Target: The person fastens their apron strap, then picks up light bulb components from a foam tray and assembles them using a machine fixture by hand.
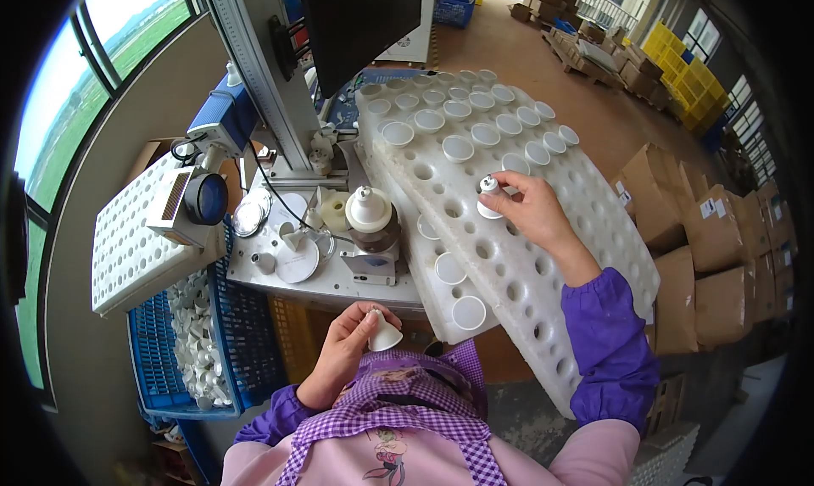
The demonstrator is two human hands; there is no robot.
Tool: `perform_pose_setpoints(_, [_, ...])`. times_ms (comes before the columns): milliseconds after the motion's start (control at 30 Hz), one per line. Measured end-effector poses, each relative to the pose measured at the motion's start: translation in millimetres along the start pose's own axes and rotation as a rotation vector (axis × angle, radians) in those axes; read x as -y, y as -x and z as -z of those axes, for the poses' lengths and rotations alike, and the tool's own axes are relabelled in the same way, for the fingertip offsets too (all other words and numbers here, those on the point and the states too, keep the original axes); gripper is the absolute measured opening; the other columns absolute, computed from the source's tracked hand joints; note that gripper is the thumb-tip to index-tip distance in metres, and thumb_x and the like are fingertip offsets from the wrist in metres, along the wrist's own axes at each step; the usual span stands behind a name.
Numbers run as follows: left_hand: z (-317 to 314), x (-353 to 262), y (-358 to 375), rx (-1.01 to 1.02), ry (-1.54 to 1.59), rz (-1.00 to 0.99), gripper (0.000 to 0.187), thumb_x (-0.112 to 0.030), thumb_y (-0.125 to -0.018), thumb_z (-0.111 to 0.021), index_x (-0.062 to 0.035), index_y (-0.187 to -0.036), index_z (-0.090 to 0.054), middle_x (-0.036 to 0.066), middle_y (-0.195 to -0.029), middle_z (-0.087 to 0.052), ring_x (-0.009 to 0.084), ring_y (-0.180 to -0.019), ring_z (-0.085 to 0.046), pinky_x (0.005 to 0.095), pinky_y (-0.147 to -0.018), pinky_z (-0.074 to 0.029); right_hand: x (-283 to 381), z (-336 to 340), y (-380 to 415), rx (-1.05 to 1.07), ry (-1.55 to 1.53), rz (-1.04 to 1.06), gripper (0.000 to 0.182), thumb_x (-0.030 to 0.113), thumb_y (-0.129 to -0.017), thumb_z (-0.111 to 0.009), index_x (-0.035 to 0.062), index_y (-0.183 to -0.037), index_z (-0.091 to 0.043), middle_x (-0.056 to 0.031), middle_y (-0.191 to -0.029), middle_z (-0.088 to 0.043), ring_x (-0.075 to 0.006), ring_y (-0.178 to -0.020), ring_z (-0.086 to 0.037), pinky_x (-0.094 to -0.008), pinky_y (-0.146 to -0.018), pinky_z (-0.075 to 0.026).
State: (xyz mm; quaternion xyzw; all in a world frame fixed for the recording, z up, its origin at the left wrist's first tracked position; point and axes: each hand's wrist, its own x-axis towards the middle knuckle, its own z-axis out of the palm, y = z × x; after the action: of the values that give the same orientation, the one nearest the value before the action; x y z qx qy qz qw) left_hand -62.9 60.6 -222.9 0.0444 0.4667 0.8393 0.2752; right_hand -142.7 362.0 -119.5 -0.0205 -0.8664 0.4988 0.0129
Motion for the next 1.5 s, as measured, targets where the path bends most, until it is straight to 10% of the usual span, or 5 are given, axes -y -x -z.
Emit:
perform_pose_setpoints(500, [-6.4, -5.1, 0.3, -0.079, -0.037, -0.149, 0.020, -0.017, -0.097, -0.048, -0.0033, -0.109, -0.055, 0.005, -0.087, -0.060, 0.0105, -0.078, -0.058, 0.0224, -0.070, -0.047, -19.9, -16.3, 11.1, -0.124, -0.067, 0.105, 0.024, 0.003, -0.085, -0.061, 0.0032, -0.109, -0.060, -0.0007, -0.100, -0.053, -0.0089, -0.082, -0.051, -0.0219, -0.073, -0.045])
perform_pose_setpoints(900, [12.0, -48.0, -33.9, -0.295, -0.500, -0.250, 0.015, -0.017, -0.087, -0.066, -0.0022, -0.085, -0.066, -0.004, -0.068, -0.058, 0.0026, -0.061, -0.050, 0.0180, -0.057, -0.040, -14.1, -14.0, 10.4, -0.155, -0.027, 0.092, 0.028, 0.005, -0.079, -0.068, 0.0040, -0.106, -0.061, -0.0010, -0.090, -0.056, -0.0033, -0.061, -0.048, -0.0182, -0.056, -0.041])
perform_pose_setpoints(1133, [-1.6, -107.9, -86.6, -0.447, -1.322, -0.581, 0.038, -0.024, -0.072, -0.077, -0.0055, -0.103, -0.068, 0.011, -0.106, -0.057, 0.0175, -0.073, -0.058, 0.0288, -0.065, -0.048, -3.7, -14.6, 8.4, -0.143, 0.025, 0.071, 0.026, 0.006, -0.077, -0.069, 0.0039, -0.102, -0.063, -0.0011, -0.088, -0.058, -0.0045, -0.063, -0.048, -0.0196, -0.057, -0.040])
perform_pose_setpoints(1500, [1.5, -126.2, -72.3, -0.325, -1.174, -0.588, 0.030, -0.015, -0.078, -0.072, 0.0024, -0.101, -0.065, 0.007, -0.098, -0.056, 0.0097, -0.065, -0.053, 0.0245, -0.057, -0.043, 39.4, -68.1, -14.2, -0.031, -0.045, 0.323, 0.023, 0.009, -0.077, -0.071, 0.0022, -0.098, -0.065, -0.0017, -0.087, -0.059, -0.0093, -0.073, -0.055, -0.0241, -0.062, -0.044])
